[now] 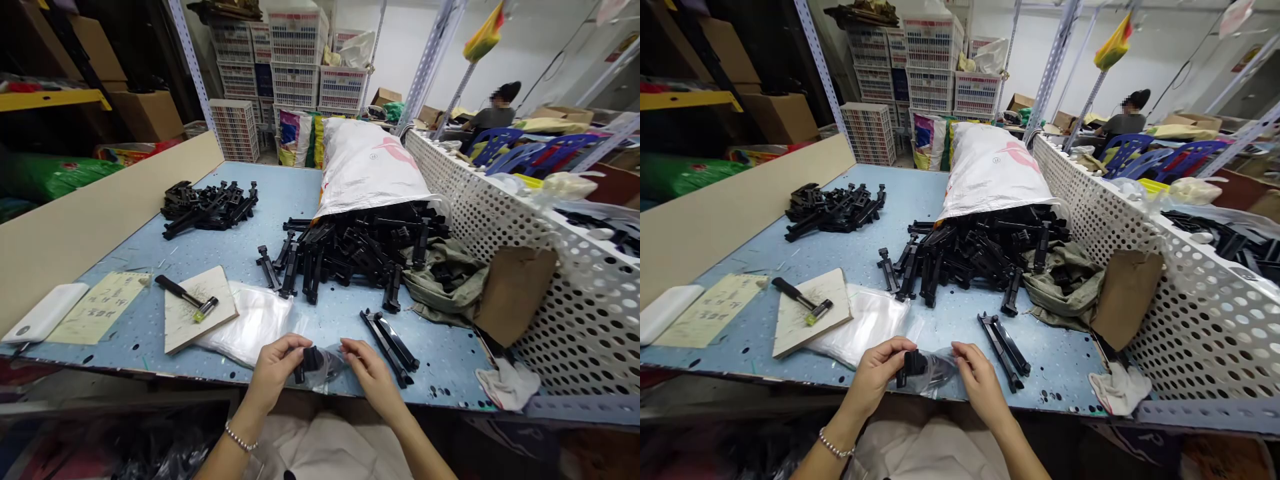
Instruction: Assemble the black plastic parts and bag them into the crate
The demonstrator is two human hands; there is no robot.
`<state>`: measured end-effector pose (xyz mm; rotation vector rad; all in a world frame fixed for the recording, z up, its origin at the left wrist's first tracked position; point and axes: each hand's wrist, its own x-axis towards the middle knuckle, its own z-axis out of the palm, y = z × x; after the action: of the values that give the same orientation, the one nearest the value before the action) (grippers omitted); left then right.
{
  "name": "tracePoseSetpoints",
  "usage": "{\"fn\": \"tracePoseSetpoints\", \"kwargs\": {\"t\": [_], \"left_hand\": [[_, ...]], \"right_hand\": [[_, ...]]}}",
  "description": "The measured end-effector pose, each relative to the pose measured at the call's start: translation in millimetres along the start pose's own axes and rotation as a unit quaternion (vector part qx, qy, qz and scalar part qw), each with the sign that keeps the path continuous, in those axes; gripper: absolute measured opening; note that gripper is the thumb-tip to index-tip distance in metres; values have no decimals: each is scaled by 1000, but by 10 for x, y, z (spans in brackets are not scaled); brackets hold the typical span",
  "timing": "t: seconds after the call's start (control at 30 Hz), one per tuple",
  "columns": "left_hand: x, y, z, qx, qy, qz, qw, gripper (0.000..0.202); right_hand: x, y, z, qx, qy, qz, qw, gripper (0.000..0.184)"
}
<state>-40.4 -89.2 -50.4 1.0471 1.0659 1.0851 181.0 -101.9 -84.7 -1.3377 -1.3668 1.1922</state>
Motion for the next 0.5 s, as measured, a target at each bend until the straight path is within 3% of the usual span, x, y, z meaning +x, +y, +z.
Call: {"fn": "tracePoseSetpoints", "kwargs": {"t": [0.13, 0.23, 0.27, 0.37, 0.43, 0.5], "left_hand": [[-332, 281, -300, 13, -9, -46, 999, 25], [-734, 500, -818, 121, -26, -86, 989, 26], [-875, 503, -1017, 167, -56, -117, 977, 27], [-1229, 180, -1533, 276, -63, -213, 935, 26], [-1377, -248, -1732, 352, -12, -255, 901, 24], [-1445, -678, -1801, 430, 35, -284, 856, 21]], "right_hand": [[228, 46, 185, -74, -29, -65, 995, 28], [417, 8, 446, -133, -79, -90, 984, 36], [485, -8, 547, -161, -80, -86, 980, 42], [689, -47, 827, -275, -38, -43, 960, 52], [807, -60, 940, -324, -30, -15, 945, 39], [891, -60, 973, -328, -39, -5, 944, 18]]}}
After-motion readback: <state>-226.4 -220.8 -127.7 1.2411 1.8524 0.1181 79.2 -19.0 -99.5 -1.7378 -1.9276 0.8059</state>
